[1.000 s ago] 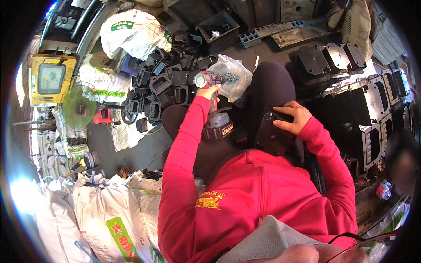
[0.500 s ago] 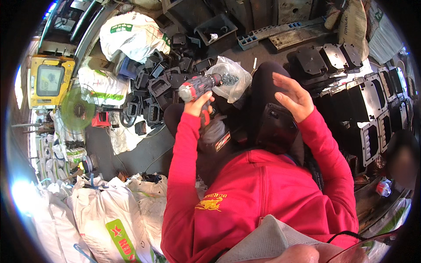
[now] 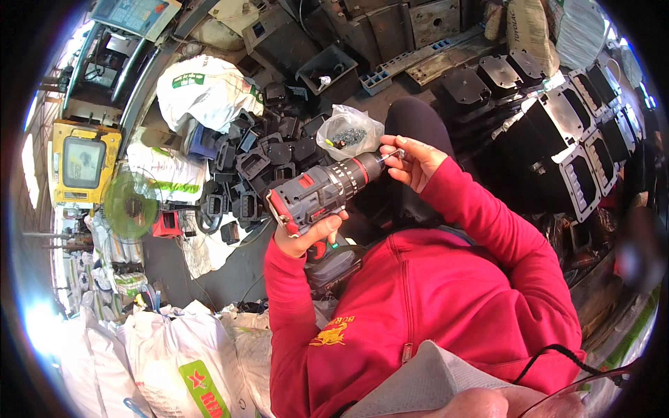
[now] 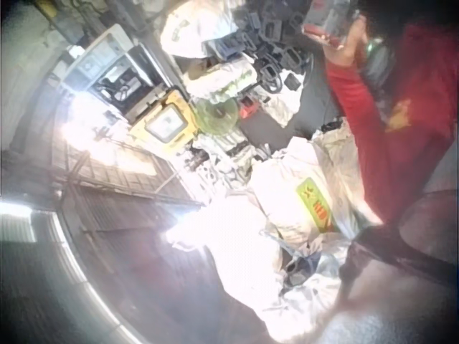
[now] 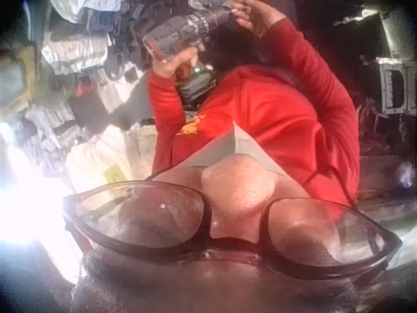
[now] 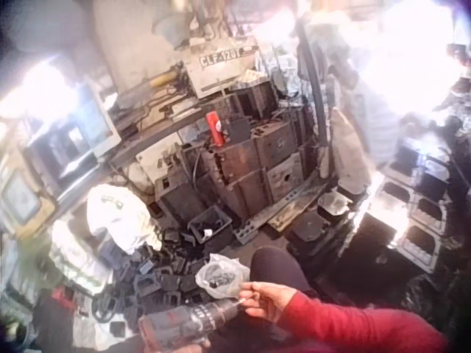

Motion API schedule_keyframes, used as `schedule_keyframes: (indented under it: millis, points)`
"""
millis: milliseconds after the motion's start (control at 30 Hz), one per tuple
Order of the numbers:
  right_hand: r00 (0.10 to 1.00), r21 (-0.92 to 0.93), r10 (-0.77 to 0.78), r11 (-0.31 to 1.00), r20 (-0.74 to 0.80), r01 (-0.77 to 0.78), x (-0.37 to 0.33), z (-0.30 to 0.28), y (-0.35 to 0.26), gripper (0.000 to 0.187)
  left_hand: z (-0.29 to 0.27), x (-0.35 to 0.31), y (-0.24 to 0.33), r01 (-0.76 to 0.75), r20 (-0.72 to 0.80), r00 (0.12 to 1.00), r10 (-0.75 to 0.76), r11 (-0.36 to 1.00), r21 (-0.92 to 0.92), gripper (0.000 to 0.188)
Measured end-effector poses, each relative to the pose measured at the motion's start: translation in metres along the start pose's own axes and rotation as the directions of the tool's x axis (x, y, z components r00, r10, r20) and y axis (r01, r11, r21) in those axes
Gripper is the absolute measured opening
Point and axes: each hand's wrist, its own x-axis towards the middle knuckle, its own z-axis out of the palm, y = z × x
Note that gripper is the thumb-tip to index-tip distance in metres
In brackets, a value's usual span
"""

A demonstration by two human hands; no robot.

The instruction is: The person sits on the floor and uses a cordless drill to fasten screws into black plastic housings. They repeatedly pick up a housing, insert screws, drive them in with the drill, and place the finished unit into a stack.

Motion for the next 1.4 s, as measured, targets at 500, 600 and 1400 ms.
schedule_keyframes:
  millis: [500,600,1400]
  points:
    - [0.999,0.023,-0.035,0.999,-0.023,0.035,-0.018,0.0,0.008,0.029,0.003,-0.018,-0.009,0.044,-0.026,0.999,-0.042,0.995,0.087,0.035]
    - [0.997,0.016,-0.048,0.999,-0.053,0.048,-0.014,-0.003,0.01,0.026,0.002,-0.019,-0.009,0.091,0.0,0.996,-0.092,0.985,0.149,0.035]
    - [0.949,0.098,-0.101,0.986,-0.3,0.136,-0.017,-0.003,0.018,0.018,0.019,-0.009,-0.013,-0.148,0.012,0.985,0.172,0.81,0.568,0.057]
